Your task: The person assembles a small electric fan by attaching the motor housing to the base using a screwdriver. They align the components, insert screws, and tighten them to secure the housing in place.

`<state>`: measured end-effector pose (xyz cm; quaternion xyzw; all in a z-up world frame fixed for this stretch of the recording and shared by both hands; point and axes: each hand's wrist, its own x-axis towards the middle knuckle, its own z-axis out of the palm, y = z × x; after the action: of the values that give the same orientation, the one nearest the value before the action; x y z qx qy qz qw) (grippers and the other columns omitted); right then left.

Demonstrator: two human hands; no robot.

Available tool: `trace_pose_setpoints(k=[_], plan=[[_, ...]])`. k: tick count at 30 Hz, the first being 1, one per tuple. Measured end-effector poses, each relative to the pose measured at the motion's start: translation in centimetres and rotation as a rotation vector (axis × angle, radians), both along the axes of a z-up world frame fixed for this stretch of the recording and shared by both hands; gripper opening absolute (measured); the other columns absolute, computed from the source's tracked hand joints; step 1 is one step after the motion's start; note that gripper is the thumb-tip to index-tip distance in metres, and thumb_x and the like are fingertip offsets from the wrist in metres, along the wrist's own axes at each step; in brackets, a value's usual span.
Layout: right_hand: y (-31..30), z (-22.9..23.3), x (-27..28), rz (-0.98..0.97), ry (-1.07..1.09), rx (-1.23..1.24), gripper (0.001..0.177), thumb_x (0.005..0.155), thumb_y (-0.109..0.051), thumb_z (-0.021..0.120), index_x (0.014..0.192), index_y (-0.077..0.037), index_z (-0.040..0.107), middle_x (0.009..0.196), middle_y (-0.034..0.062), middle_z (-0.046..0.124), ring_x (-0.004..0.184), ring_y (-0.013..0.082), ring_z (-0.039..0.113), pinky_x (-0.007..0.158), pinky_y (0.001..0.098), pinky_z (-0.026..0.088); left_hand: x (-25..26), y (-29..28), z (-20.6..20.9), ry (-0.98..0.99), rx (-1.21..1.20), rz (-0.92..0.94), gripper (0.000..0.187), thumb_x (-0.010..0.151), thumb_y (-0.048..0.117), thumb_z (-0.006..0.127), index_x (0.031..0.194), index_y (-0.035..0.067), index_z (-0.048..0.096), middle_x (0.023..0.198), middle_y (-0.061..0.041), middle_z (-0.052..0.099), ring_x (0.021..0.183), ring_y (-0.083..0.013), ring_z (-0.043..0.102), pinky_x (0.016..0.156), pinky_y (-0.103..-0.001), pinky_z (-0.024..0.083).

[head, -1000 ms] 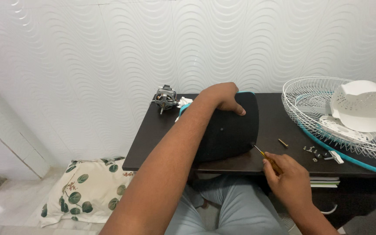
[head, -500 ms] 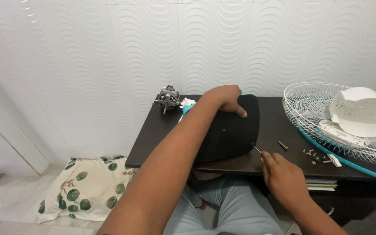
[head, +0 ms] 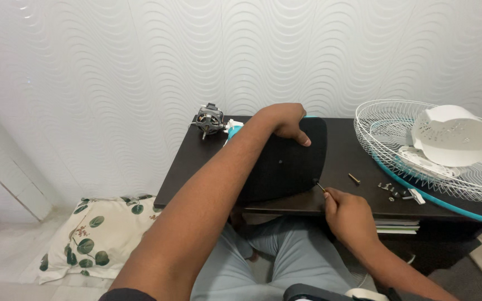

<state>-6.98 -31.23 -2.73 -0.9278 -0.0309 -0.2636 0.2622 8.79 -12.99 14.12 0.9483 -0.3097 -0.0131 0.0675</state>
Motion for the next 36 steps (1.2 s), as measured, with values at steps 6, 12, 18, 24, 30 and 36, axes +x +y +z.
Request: trace_pose_setpoints(k=[6, 12, 18, 24, 30, 36], plan=[[0.0, -0.4, 1.6, -0.008, 0.154, 0.418, 0.031, 0.098, -0.022, 0.062, 0.112, -0.001, 0.078, 0.072, 0.0137, 0.071, 0.066, 0.0235, 0.065, 0.065, 0.0375, 0.052, -0.1, 0.3, 0.0, -0.02, -0.013, 0.034, 0.076, 0.074, 0.05, 0.086, 0.125, -0.002, 0.064, 0.121, -0.019, 0.07, 0.114, -0.0348, 0.068, 0.095, -0.045, 0.053], [-0.6, -0.5, 2.9, 0.044, 0.494, 1.144, 0.025, 0.102, -0.017, 0.057, 0.103, 0.003, 0.072, 0.06, -0.0016, 0.047, 0.046, 0.0086, 0.036, 0.041, 0.0246, 0.028, -0.2, 0.5, 0.1, -0.028, -0.007, -0.001, 0.073, 0.076, 0.049, 0.085, 0.124, -0.002, 0.066, 0.119, -0.02, 0.072, 0.111, -0.0355, 0.069, 0.094, -0.044, 0.055], [-1.6, 0.0, 5.0, 0.04, 0.727, 1.541, 0.021, 0.105, -0.019, 0.052, 0.104, -0.002, 0.065, 0.061, -0.0071, 0.041, 0.044, 0.002, 0.025, 0.036, 0.0188, 0.016, 0.1, 0.9, -0.2, -0.011, -0.029, 0.046, 0.072, 0.075, 0.049, 0.084, 0.124, -0.002, 0.067, 0.119, -0.019, 0.073, 0.112, -0.0346, 0.07, 0.094, -0.044, 0.055], [-1.6, -0.1, 2.6, 0.143, 0.663, 1.402, 0.027, 0.105, -0.022, 0.05, 0.112, -0.001, 0.066, 0.064, -0.0056, 0.042, 0.047, 0.0044, 0.028, 0.038, 0.0215, 0.02, -0.1, 1.1, 0.2, 0.021, -0.014, 0.118, 0.08, 0.075, 0.05, 0.084, 0.133, 0.0, 0.061, 0.129, -0.018, 0.068, 0.118, -0.0337, 0.067, 0.097, -0.045, 0.054], [-1.8, -1.0, -1.7, 0.067, 0.385, 1.144, 0.032, 0.1, -0.024, 0.052, 0.119, -0.001, 0.064, 0.076, 0.0, 0.054, 0.059, 0.0095, 0.046, 0.05, 0.0244, 0.035, -1.8, 0.2, 0.3, -0.064, 0.019, 0.16, 0.073, 0.073, 0.053, 0.085, 0.124, 0.004, 0.064, 0.124, -0.015, 0.069, 0.117, -0.0316, 0.066, 0.095, -0.045, 0.054], [-5.2, -1.7, -3.2, -0.264, 0.162, 0.582, 0.034, 0.092, -0.032, 0.073, 0.104, 0.0, 0.069, 0.069, 0.0067, 0.063, 0.059, 0.0135, 0.056, 0.056, 0.0291, 0.044, -5.1, 1.4, 0.3, -0.394, -0.025, 0.071, 0.07, 0.075, 0.056, 0.084, 0.115, 0.003, 0.06, 0.105, -0.016, 0.07, 0.105, -0.0351, 0.067, 0.086, -0.048, 0.054]])
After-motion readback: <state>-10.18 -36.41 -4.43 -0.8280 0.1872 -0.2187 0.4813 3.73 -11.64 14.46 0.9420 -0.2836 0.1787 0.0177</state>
